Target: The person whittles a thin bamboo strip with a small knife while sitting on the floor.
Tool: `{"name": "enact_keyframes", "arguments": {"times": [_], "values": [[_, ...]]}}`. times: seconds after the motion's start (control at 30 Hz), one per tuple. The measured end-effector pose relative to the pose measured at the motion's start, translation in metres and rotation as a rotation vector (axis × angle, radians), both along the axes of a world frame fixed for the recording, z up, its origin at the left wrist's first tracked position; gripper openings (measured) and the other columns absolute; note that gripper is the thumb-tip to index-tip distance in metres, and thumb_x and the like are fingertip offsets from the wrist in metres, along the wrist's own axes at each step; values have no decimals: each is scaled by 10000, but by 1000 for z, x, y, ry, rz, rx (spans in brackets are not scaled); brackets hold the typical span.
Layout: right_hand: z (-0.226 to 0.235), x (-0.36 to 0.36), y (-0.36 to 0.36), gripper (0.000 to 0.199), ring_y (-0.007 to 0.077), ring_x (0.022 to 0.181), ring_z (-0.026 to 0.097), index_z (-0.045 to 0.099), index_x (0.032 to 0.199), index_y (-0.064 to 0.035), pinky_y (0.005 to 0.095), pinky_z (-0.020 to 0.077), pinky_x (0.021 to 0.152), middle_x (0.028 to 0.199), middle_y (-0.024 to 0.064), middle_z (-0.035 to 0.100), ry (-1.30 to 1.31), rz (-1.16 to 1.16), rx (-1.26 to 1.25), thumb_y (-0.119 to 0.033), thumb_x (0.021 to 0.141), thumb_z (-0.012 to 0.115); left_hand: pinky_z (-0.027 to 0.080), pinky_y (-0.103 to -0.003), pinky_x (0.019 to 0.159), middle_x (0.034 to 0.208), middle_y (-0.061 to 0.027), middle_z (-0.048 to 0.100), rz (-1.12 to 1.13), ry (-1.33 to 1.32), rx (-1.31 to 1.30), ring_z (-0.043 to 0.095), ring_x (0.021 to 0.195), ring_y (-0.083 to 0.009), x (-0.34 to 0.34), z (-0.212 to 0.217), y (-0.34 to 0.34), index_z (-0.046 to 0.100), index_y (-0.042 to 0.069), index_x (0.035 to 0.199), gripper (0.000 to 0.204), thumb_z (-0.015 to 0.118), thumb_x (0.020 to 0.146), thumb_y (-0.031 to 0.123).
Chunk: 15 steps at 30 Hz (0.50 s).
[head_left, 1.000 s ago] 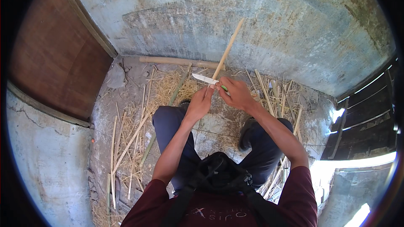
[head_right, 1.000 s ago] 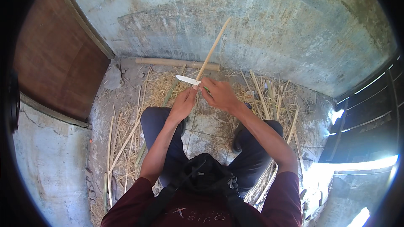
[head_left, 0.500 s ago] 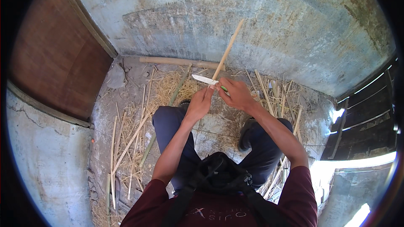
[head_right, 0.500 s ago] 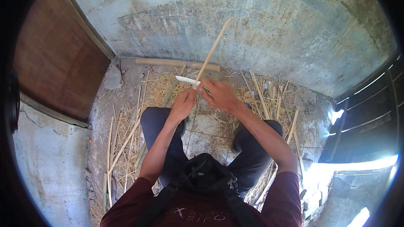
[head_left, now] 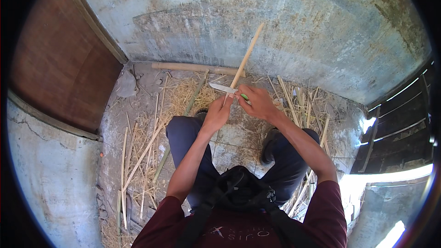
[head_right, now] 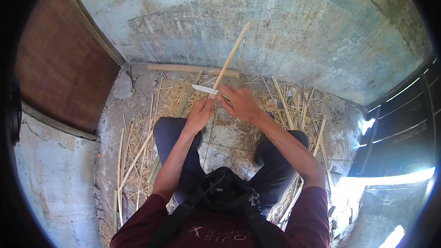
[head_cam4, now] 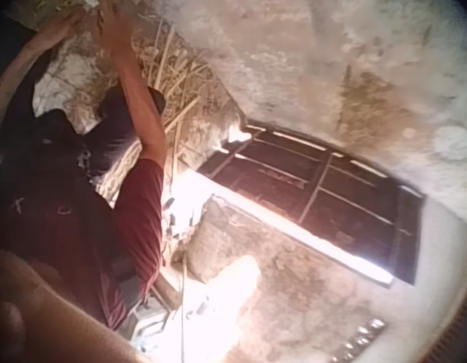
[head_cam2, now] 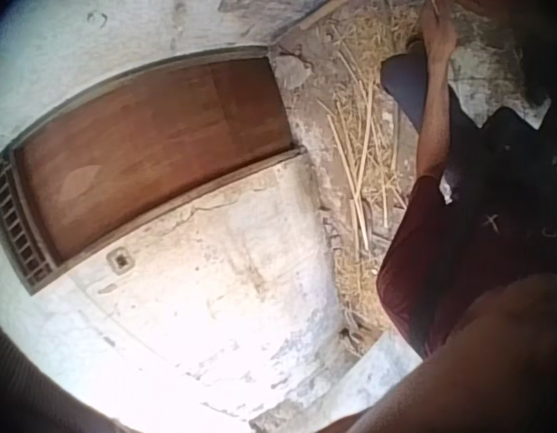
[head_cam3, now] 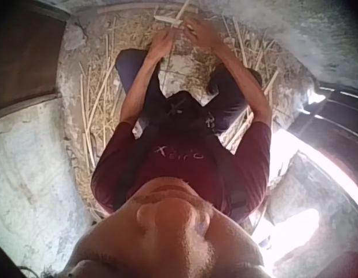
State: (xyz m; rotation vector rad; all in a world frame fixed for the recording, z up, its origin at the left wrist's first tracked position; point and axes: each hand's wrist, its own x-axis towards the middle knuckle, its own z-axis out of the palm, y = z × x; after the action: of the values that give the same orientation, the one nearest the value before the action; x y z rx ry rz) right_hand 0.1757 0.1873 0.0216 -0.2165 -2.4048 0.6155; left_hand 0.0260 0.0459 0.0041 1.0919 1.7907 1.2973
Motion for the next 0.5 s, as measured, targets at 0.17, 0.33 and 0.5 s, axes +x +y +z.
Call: {"name": "enact_keyframes", "arguments": {"times": [0.17,0.33,0.5], "values": [[2,0,1,128,400,687,678,610,1067,-89,501,510,587,862,144,707,-3,-22,45,-158,986,680,447,-399,719,778,-79,558,-9,-4,-8,513,759,-173,-1,0,-1,695,-29,1197,493,496,1162,421],[3,-2,5,112,382,679,674,620,1040,-88,485,506,573,855,127,700,29,-14,71,-151,975,686,443,-386,715,786,-75,559,-10,-30,-2,502,764,-164,0,3,-3,677,-34,1170,472,515,1157,409],[5,-2,7,97,354,666,675,627,1018,-91,464,497,553,864,106,701,55,-19,117,-141,969,693,430,-380,684,762,-67,533,-7,-25,-2,483,743,-155,-1,1,-2,638,-34,1054,449,540,1150,394]]}}
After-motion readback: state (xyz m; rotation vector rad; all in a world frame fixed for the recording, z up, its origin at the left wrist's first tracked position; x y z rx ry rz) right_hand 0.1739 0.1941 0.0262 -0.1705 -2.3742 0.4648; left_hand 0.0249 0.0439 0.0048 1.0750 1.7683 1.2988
